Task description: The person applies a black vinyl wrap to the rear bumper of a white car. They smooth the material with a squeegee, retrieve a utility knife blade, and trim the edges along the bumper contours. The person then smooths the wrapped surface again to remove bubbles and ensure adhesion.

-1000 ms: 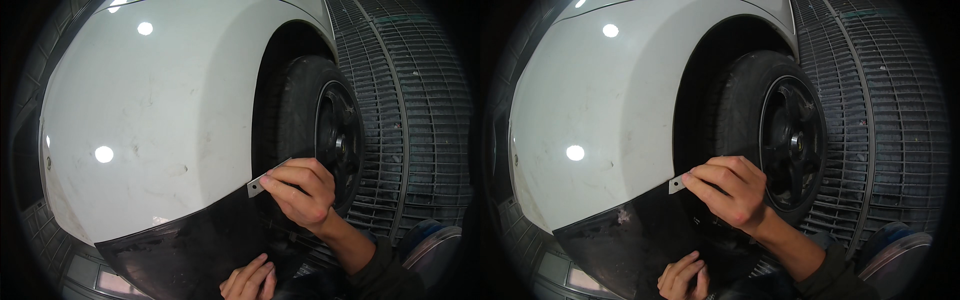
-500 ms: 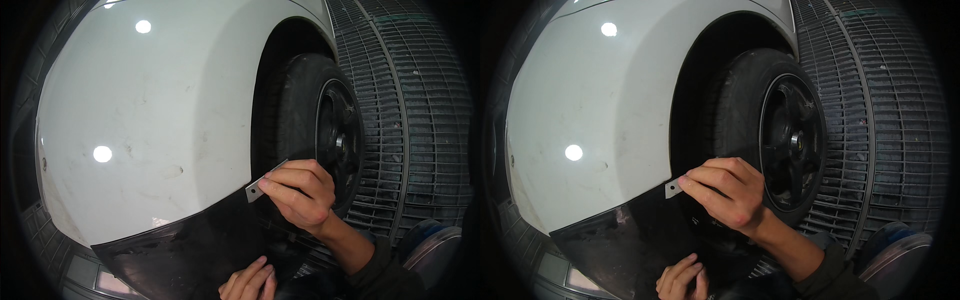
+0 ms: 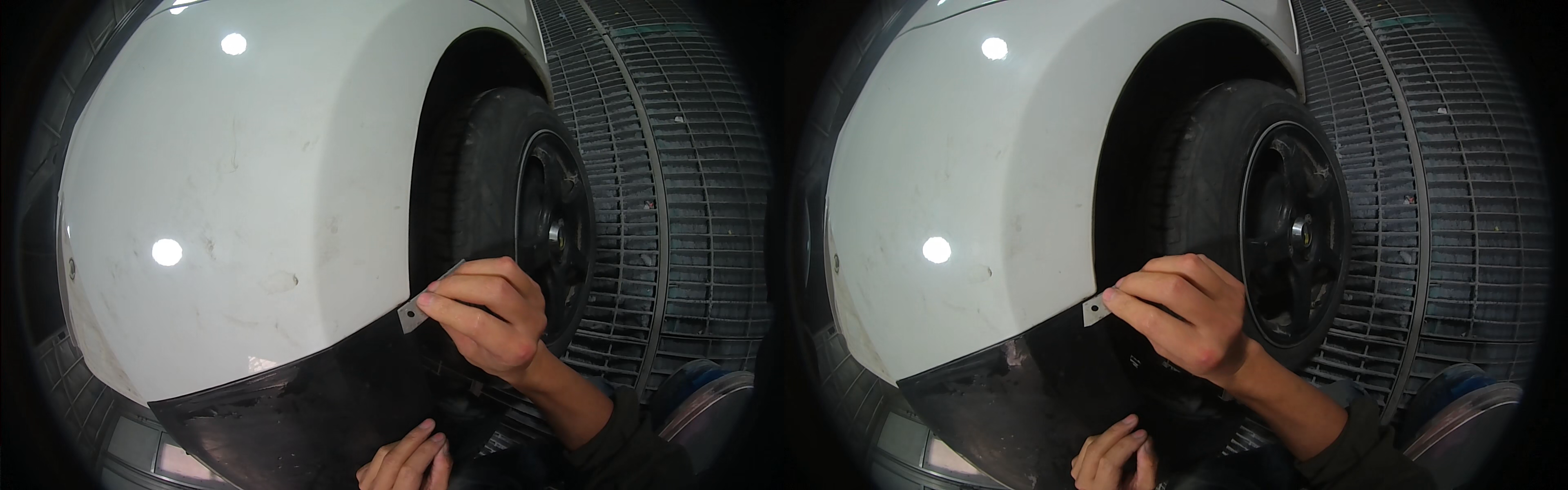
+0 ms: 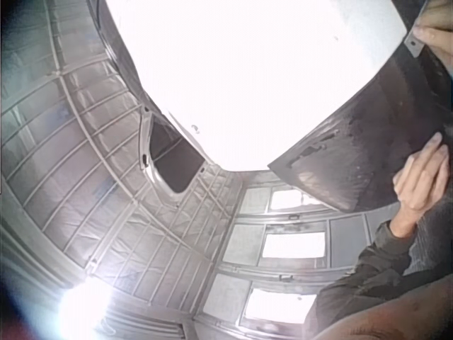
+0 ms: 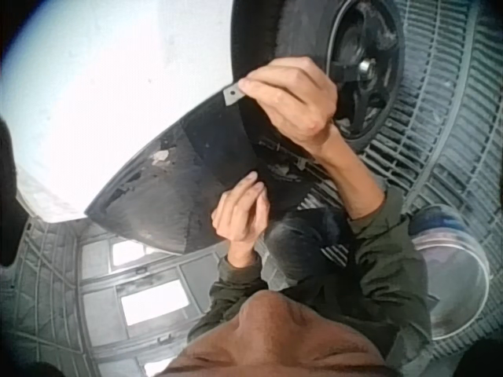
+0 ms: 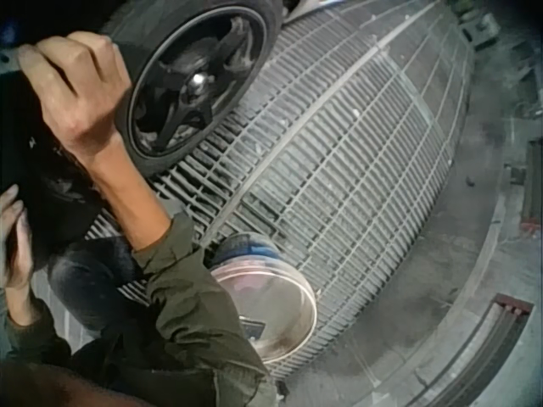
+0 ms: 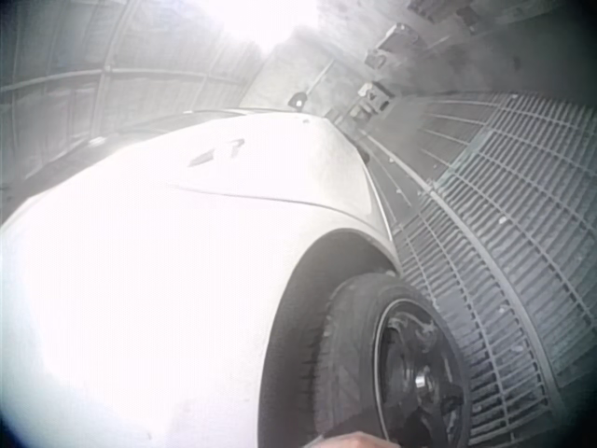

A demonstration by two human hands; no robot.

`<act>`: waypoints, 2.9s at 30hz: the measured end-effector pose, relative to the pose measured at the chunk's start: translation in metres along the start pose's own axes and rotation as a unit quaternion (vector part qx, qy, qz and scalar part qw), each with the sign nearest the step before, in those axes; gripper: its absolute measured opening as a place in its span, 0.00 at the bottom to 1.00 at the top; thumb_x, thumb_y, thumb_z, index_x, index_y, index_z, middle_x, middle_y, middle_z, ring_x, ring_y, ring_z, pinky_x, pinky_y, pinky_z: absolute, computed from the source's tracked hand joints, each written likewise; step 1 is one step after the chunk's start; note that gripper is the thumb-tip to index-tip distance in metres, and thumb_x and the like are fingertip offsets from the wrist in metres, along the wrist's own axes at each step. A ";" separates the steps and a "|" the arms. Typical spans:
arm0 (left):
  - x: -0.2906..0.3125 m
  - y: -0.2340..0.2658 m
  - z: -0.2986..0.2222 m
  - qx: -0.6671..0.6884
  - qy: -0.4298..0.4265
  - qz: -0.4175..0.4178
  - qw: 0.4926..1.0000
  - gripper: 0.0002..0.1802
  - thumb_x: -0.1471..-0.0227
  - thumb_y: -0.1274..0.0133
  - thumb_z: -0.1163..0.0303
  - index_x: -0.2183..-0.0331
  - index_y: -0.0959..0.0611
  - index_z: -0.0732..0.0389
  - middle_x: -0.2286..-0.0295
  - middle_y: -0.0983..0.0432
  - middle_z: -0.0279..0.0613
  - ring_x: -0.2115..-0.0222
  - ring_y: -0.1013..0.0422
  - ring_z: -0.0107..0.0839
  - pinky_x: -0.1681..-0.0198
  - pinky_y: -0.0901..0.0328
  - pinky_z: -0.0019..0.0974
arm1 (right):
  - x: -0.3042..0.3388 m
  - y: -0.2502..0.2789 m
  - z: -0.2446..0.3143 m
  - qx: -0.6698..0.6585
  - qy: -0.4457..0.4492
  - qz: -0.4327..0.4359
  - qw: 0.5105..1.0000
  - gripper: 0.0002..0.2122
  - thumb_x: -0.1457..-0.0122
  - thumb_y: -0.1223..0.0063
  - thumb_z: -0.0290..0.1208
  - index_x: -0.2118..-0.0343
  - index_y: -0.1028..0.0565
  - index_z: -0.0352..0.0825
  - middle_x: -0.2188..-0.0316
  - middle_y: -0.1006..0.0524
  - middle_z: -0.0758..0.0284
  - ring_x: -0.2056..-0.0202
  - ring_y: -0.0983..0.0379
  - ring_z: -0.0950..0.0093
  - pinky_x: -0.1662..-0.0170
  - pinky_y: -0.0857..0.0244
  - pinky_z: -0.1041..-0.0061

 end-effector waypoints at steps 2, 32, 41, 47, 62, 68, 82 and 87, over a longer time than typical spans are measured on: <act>0.000 0.000 -0.001 -0.002 0.001 0.000 1.000 0.11 0.55 0.33 0.83 0.65 0.14 0.65 0.66 0.14 0.50 0.71 0.19 0.41 0.68 0.25 0.34 | -0.001 0.000 -0.002 -0.017 -0.012 0.004 1.000 0.08 0.54 0.32 0.21 0.69 0.15 0.36 0.70 0.19 0.71 0.68 0.24 0.75 0.71 0.29 0.80; -0.007 0.009 -0.014 0.014 -0.020 0.006 1.000 0.09 0.53 0.35 0.82 0.66 0.14 0.65 0.64 0.15 0.51 0.69 0.20 0.43 0.65 0.26 0.38 | 0.068 0.062 -0.001 -0.290 -0.572 -0.115 0.758 0.06 0.40 0.40 0.18 0.61 0.23 0.30 0.68 0.20 0.70 0.68 0.26 0.86 0.63 0.33 0.86; -0.058 -0.003 -0.007 -0.353 -0.061 0.176 0.917 0.30 0.40 0.44 0.53 0.41 0.22 0.57 0.37 0.32 0.42 0.35 0.41 0.42 0.32 0.57 0.63 | 0.111 0.087 0.016 -0.283 -0.613 -0.143 0.723 0.06 0.39 0.41 0.20 0.60 0.23 0.29 0.67 0.19 0.68 0.67 0.25 0.86 0.60 0.32 0.85; -0.014 -0.004 0.003 -0.381 -0.139 0.308 0.861 0.30 0.39 0.48 0.56 0.39 0.23 0.58 0.34 0.36 0.40 0.31 0.44 0.36 0.30 0.60 0.67 | 0.110 0.096 0.023 -0.291 -0.616 -0.134 0.720 0.07 0.38 0.40 0.22 0.58 0.23 0.29 0.66 0.19 0.66 0.66 0.25 0.85 0.60 0.32 0.85; 0.134 -0.066 -0.007 -0.326 -0.365 0.550 0.677 0.34 0.37 0.63 0.62 0.35 0.33 0.72 0.30 0.50 0.53 0.28 0.57 0.47 0.25 0.62 0.50 | 0.118 0.125 0.019 -0.278 -0.614 -0.230 0.702 0.09 0.36 0.41 0.24 0.55 0.24 0.29 0.66 0.18 0.67 0.69 0.25 0.86 0.66 0.31 0.87; 0.141 -0.087 -0.016 -0.366 -0.338 0.573 0.651 0.40 0.35 0.57 0.52 0.33 0.39 0.70 0.29 0.52 0.49 0.27 0.57 0.39 0.25 0.62 0.46 | 0.131 0.129 0.026 -0.300 -0.618 -0.251 0.682 0.09 0.37 0.40 0.23 0.56 0.24 0.28 0.66 0.18 0.66 0.69 0.23 0.84 0.66 0.30 0.84; 0.209 -0.177 -0.022 -0.370 -0.360 0.607 0.604 0.35 0.34 0.64 0.59 0.33 0.38 0.71 0.30 0.50 0.55 0.28 0.58 0.47 0.25 0.68 0.51 | 0.144 0.144 0.037 -0.278 -0.657 -0.228 0.663 0.11 0.36 0.44 0.22 0.51 0.26 0.27 0.63 0.19 0.64 0.60 0.22 0.79 0.54 0.30 0.80; 0.207 -0.173 -0.025 -0.347 -0.320 0.569 0.673 0.36 0.35 0.62 0.56 0.36 0.34 0.73 0.34 0.42 0.59 0.30 0.50 0.47 0.26 0.60 0.48 | 0.156 0.144 0.040 -0.240 -0.684 -0.224 0.651 0.10 0.39 0.39 0.26 0.56 0.23 0.30 0.65 0.19 0.69 0.64 0.25 0.84 0.59 0.34 0.83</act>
Point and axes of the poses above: each hand's wrist, its own x-axis away from the middle knuckle, its own y-axis out of the back of the hand, z = x × y, the point moved 5 cm from there along -x, towards the middle knuckle
